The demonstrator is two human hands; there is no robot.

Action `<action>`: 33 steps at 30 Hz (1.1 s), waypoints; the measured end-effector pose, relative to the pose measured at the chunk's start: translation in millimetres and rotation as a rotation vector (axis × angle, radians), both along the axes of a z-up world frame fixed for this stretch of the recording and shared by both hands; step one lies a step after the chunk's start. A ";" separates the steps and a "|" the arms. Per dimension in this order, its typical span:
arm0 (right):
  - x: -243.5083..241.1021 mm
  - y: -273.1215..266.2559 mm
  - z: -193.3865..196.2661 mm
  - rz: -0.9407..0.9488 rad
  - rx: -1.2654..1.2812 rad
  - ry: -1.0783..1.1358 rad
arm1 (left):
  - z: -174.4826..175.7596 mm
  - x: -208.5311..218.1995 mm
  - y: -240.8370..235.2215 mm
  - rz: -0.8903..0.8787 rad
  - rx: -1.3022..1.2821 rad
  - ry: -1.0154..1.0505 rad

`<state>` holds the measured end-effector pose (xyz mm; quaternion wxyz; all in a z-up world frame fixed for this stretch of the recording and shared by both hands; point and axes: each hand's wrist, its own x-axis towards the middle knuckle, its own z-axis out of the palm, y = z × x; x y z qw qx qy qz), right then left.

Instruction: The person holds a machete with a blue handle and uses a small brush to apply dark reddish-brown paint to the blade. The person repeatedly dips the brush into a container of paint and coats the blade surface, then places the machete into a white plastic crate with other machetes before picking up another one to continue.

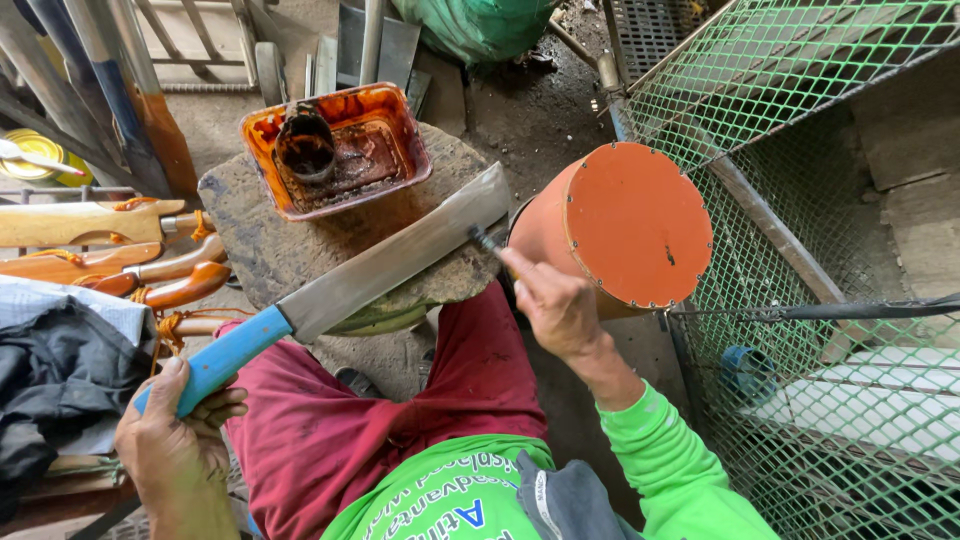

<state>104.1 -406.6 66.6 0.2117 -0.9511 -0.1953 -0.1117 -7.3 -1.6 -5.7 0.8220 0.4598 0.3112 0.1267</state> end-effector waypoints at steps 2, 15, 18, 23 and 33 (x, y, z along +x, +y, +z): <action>2.7 -2.0 0.1 -0.022 0.025 -0.047 | -0.5 -1.3 0.0 -0.006 -0.005 -0.010; -37.9 57.3 1.9 0.184 0.068 -0.021 | 4.3 6.8 -2.1 0.032 -0.048 -0.011; -36.0 48.1 16.2 0.138 0.076 -0.046 | 7.9 4.8 -3.7 0.044 -0.046 -0.024; -25.1 40.3 13.8 0.109 0.059 -0.082 | 11.6 7.6 -5.5 0.028 -0.039 -0.015; -48.1 96.0 0.0 0.336 0.099 0.016 | 6.3 6.6 -3.1 0.035 -0.053 -0.019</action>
